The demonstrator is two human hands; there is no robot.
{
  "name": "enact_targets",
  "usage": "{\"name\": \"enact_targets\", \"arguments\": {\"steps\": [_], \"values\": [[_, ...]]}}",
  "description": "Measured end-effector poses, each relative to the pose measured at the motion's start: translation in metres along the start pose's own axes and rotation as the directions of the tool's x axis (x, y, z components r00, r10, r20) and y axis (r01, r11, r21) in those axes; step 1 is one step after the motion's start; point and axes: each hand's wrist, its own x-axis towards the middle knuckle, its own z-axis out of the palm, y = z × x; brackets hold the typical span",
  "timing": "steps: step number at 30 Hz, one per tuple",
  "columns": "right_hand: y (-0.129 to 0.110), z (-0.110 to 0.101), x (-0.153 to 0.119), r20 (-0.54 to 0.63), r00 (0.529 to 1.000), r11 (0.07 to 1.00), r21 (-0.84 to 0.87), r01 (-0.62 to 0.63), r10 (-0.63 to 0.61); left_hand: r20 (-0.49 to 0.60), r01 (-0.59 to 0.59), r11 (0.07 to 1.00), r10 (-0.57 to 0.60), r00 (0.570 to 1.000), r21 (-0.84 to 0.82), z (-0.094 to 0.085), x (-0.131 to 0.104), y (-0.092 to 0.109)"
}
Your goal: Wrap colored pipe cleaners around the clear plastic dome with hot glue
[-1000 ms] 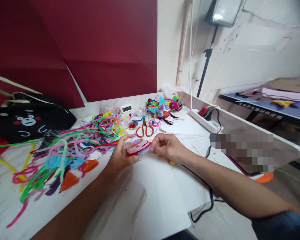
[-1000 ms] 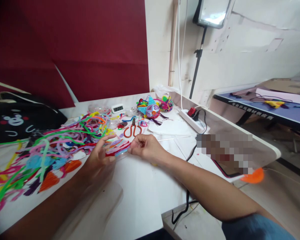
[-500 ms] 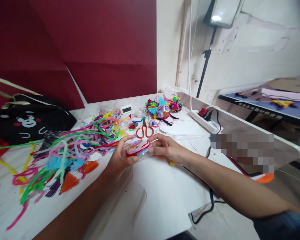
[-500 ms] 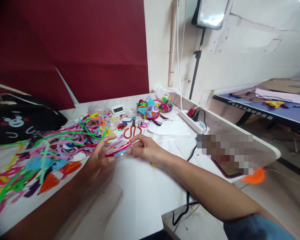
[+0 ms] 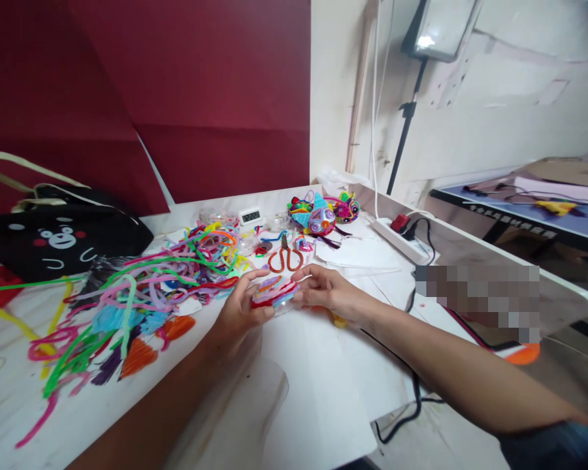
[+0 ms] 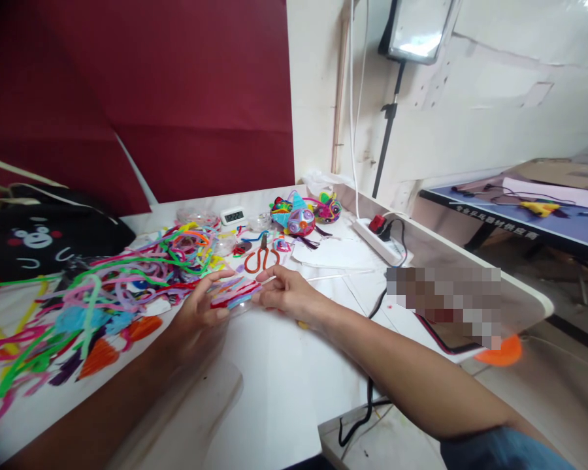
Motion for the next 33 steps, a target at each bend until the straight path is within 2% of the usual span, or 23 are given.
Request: {"name": "enact_targets", "arguments": {"steps": [13,33], "values": [[-0.0032,0.0015,-0.0027,-0.008,1.0,0.999,-0.031,-0.019,0.019,-0.042,0.041,0.999,-0.041,0.998,-0.008,0.0048,-0.0025,0.0043],[0.0004,0.0019,0.0,-0.044,0.998,0.998,0.027,-0.048,0.05,-0.016,0.055,0.998,-0.055,0.998,-0.023,-0.0013,0.0009,0.0008]]}}
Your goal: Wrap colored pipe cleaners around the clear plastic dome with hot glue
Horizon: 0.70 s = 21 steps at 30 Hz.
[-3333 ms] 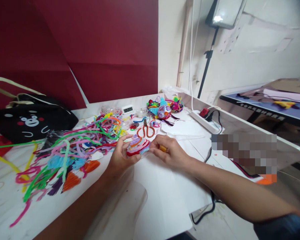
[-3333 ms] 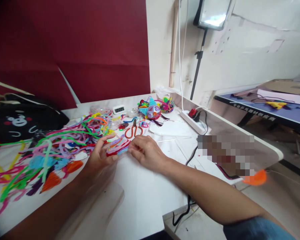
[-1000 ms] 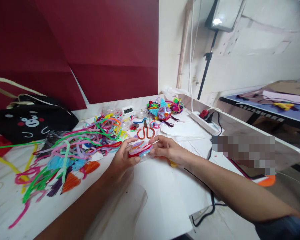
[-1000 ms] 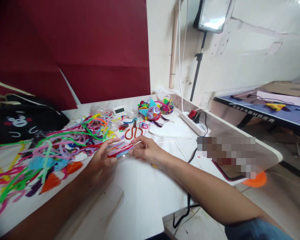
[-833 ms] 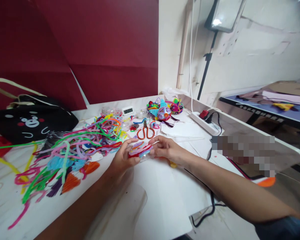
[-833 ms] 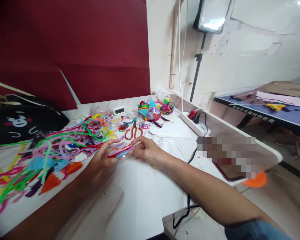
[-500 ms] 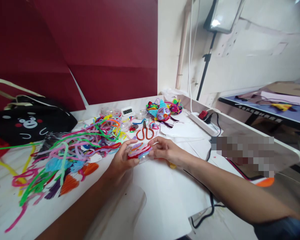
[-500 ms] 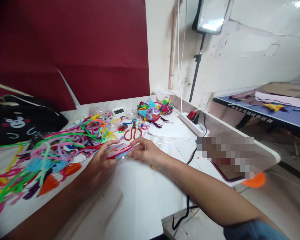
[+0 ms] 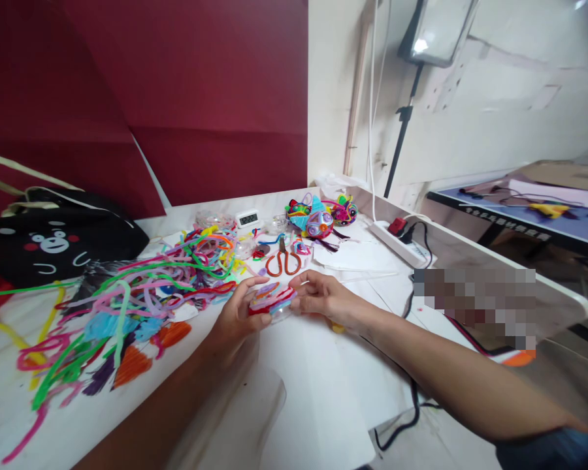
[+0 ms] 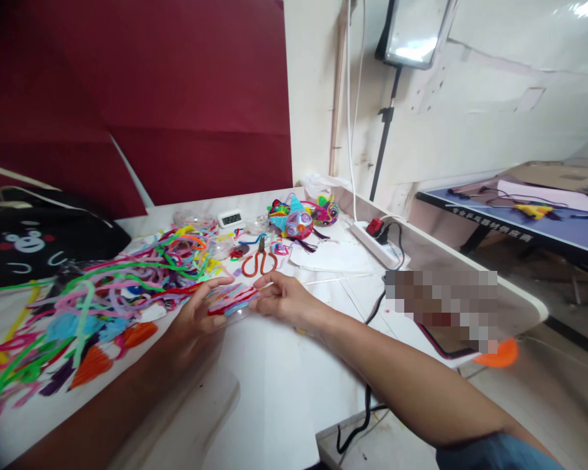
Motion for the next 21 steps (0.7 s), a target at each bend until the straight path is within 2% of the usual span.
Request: {"name": "enact_targets", "arguments": {"steps": [13,21], "values": [[-0.0015,-0.0003,-0.0009,0.002,1.0,1.0,-0.025,0.001,-0.001,0.007,-0.003,1.0,0.003,1.0,0.019,-0.0002,0.0002,-0.0004],[-0.0044,-0.0017,0.0006,-0.012,1.0,0.999,-0.027,0.026,-0.027,-0.046,-0.016,1.0,0.016,0.999,0.0,0.0081,-0.0021,0.003]]}}
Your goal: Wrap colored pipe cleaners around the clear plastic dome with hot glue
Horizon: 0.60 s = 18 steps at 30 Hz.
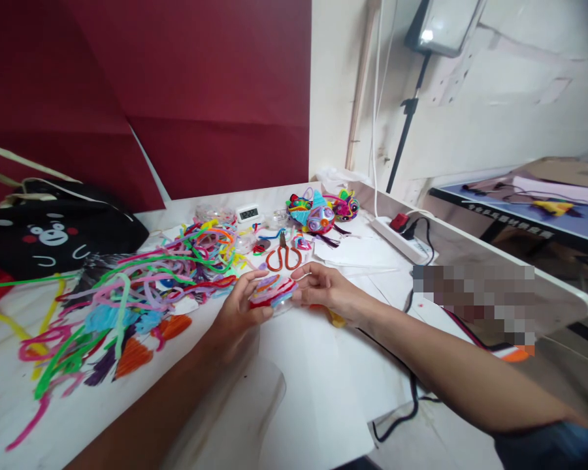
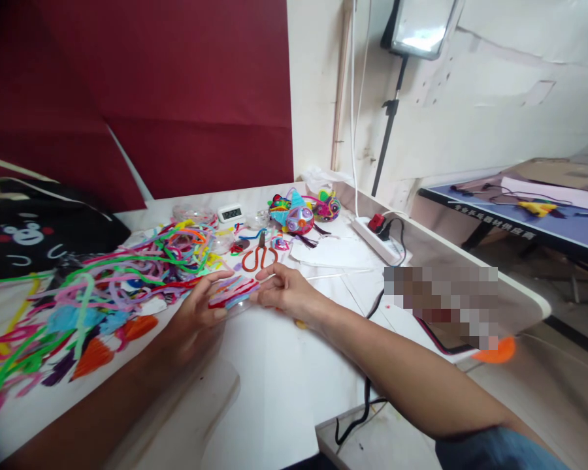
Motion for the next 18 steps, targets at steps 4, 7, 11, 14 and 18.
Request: {"name": "enact_targets", "arguments": {"steps": [4,7,11,14,18], "values": [[0.0007,-0.0003,0.0,-0.008,1.0,1.0,0.0,0.012,-0.012,-0.003,0.008,1.0,-0.008,1.0,-0.002,0.0006,-0.0007,0.0007],[0.0013,-0.0001,-0.0006,-0.014,1.0,1.0,-0.003,0.016,-0.016,-0.012,0.013,1.0,-0.013,1.0,-0.011,-0.0007,-0.0003,-0.0003],[0.0011,0.0009,-0.001,-0.026,1.0,1.0,-0.018,0.009,-0.01,-0.006,-0.001,0.999,0.001,1.0,-0.044,-0.0022,0.0012,-0.0018],[0.0003,0.0011,-0.0007,-0.041,0.999,1.0,-0.025,-0.003,0.002,-0.008,0.01,0.999,-0.01,1.0,-0.05,-0.0018,0.0024,-0.0018],[0.0003,0.0006,-0.0001,-0.056,0.998,1.0,-0.021,-0.002,0.001,-0.021,0.025,0.998,-0.026,0.999,-0.054,-0.0007,0.0025,-0.0018]]}}
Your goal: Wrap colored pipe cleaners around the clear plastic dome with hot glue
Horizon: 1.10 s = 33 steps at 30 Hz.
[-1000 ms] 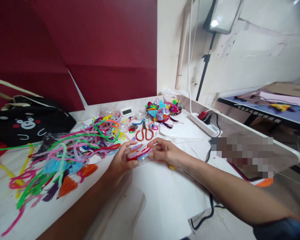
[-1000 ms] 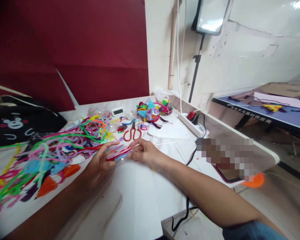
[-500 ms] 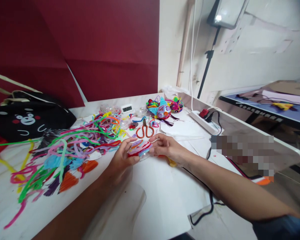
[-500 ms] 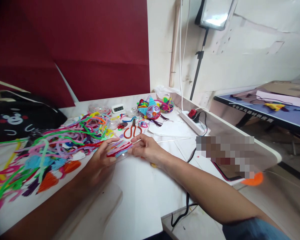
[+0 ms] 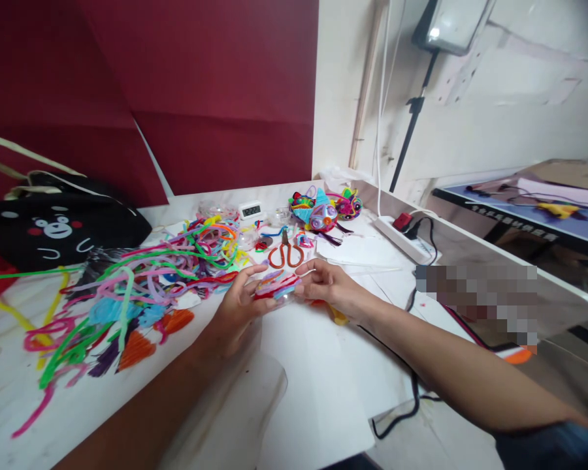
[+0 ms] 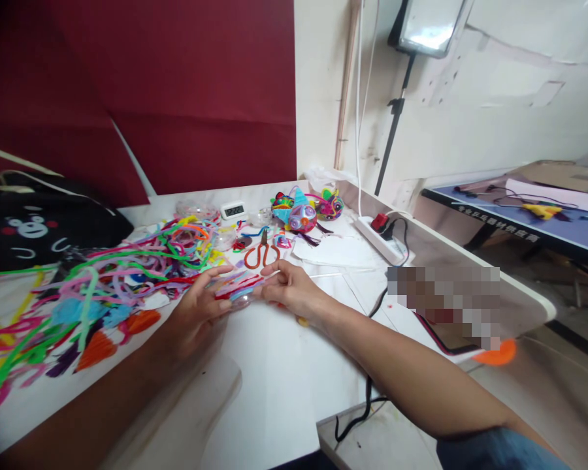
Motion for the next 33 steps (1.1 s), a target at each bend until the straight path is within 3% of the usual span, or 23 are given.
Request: {"name": "enact_targets", "arguments": {"steps": [10,24,33], "values": [[-0.002,0.001,-0.002,0.012,0.999,0.998,-0.043,0.046,-0.046,0.035,0.003,1.0,-0.003,0.999,0.001,-0.004,-0.001,-0.002],[-0.007,0.007,-0.014,0.043,0.987,0.982,-0.105,0.158,-0.154,0.015,-0.088,0.995,0.087,0.996,0.039,0.005,-0.005,0.004],[0.004,0.003,-0.007,0.149,0.96,0.944,-0.196,0.265,-0.238,0.005,-0.112,0.992,0.111,0.994,0.066,-0.001,-0.003,0.004]]}}
